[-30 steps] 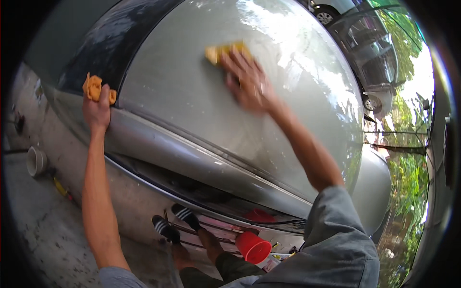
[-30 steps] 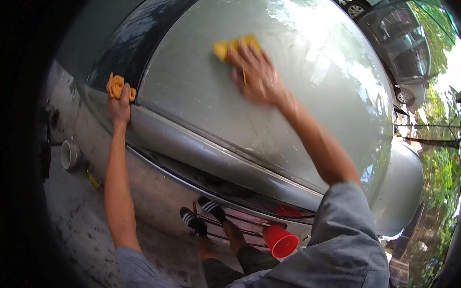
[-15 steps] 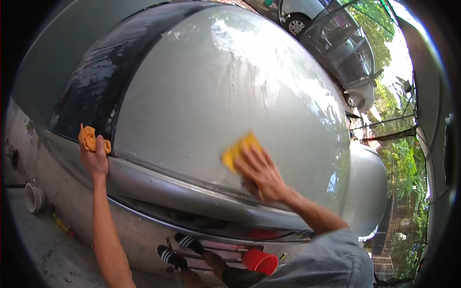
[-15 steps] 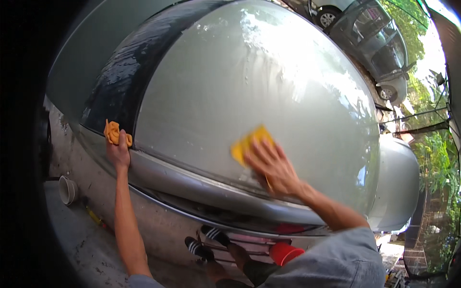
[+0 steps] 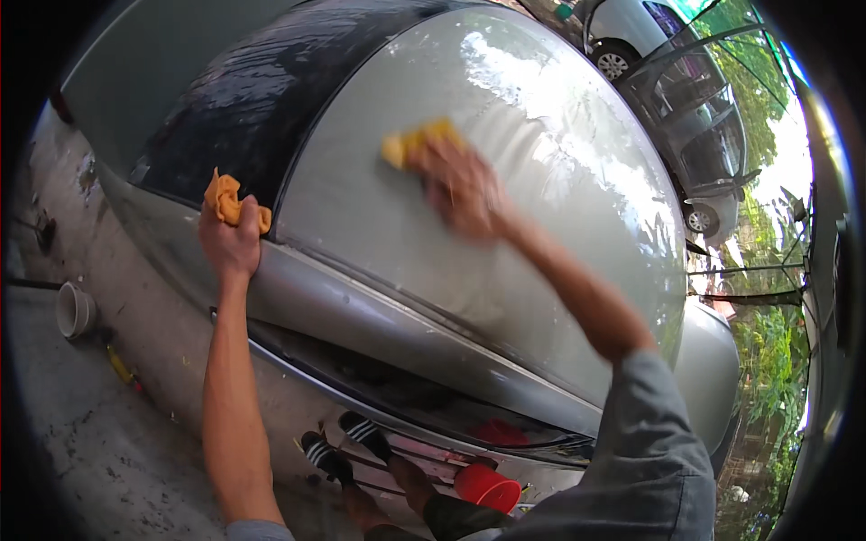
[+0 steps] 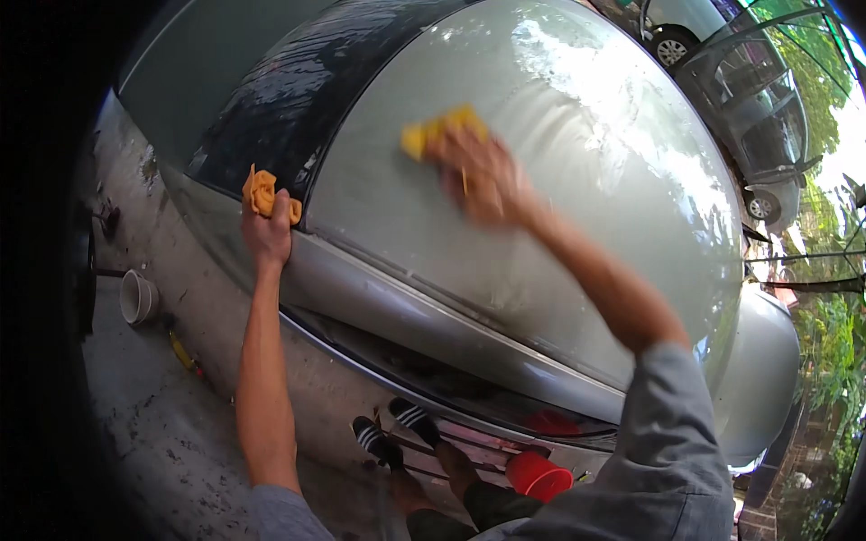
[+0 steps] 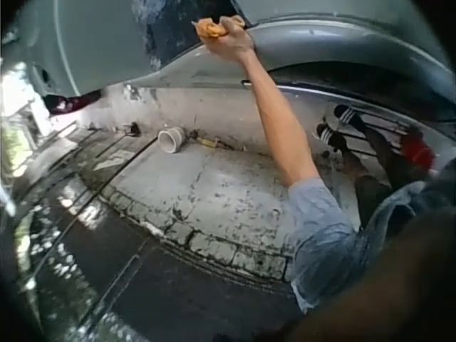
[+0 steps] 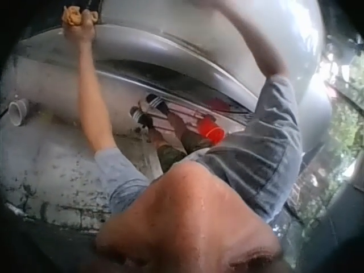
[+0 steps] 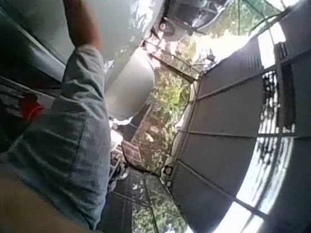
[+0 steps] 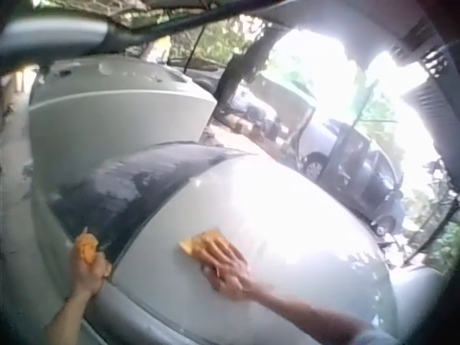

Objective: Sanding a silver car panel with water and sandpaper to prepare it for refinishing.

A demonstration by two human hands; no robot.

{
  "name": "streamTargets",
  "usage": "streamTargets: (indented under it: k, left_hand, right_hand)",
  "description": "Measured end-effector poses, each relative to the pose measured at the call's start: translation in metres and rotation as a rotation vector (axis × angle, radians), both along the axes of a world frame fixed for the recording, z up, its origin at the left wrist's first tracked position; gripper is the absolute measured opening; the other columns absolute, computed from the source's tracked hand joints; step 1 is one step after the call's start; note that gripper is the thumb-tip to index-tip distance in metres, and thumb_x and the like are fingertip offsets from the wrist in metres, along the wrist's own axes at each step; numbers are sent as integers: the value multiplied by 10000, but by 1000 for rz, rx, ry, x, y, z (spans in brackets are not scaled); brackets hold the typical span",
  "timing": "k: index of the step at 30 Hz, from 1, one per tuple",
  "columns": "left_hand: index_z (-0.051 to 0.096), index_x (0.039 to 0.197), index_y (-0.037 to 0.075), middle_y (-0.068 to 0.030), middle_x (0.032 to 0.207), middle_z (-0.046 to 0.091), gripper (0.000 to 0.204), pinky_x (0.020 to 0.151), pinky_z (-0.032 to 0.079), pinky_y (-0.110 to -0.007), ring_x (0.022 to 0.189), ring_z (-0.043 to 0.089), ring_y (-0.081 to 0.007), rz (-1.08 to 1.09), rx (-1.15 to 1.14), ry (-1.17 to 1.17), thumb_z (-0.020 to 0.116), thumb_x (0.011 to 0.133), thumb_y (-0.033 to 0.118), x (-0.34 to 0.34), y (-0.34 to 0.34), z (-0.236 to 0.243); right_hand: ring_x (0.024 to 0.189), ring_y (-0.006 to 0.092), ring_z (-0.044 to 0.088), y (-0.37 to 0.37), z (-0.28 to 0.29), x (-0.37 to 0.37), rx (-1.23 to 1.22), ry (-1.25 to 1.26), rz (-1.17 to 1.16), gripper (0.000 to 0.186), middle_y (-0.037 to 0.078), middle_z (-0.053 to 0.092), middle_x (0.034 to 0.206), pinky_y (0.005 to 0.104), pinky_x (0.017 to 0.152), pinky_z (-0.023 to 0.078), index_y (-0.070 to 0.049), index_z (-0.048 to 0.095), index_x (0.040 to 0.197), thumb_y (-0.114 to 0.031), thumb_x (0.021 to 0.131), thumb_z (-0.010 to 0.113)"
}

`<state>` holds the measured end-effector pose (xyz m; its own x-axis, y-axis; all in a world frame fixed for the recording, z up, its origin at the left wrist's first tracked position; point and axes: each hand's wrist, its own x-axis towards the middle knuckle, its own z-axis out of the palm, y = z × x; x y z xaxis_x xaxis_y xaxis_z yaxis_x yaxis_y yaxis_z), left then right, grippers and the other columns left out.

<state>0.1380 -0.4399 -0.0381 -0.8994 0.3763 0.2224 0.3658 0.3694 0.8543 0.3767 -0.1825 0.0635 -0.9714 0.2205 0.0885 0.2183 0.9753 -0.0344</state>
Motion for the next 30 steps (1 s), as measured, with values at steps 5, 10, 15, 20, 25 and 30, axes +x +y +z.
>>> streamTargets:
  k: [5,10,15,20,25,30]
  left_hand:
    - [594,1063,34,-121,917,647,415,782,514,-410,856,658,-301,58,51,109,662,841,378,1,4,-4]
    - [586,1195,28,-133,1045,671,517,841,504,-391,954,656,-305,59,9,100,633,868,425,-9,-4,6]
    - [582,1210,37,-138,1055,673,537,846,504,-392,965,657,-309,21,13,29,648,845,426,1,18,-15]
    - [603,1091,15,-180,1004,655,488,840,507,-442,939,646,-359,90,12,86,646,805,408,-5,-6,4]
    - [606,1084,8,-196,1020,655,501,869,497,-450,963,636,-376,80,39,122,644,795,416,-2,9,-2]
    - [606,1080,4,-190,1016,655,500,863,501,-445,958,640,-374,81,27,68,642,789,408,-4,-6,-3]
  right_hand:
    - [1406,324,325,1,4,-53,35,82,-79,477,143,402,1503,474,1146,264,-129,462,1421,-319,983,442]
    - [1458,321,273,-78,24,46,-80,-145,163,483,127,381,1531,497,1190,212,-183,455,1435,-253,958,490]
    - [1420,348,333,5,-9,-82,25,70,172,444,128,386,1526,499,1165,248,-186,467,1421,-237,980,475]
    - [1466,343,249,-74,29,158,-139,-349,332,555,105,299,1582,543,1201,144,-269,368,1503,-304,971,524]
    - [1477,352,199,-77,14,13,-210,-217,485,592,89,254,1603,543,1193,170,-267,341,1517,-276,951,516]
    - [1473,390,194,-93,27,65,-134,-333,309,592,131,256,1596,542,1203,137,-199,344,1518,-274,941,457]
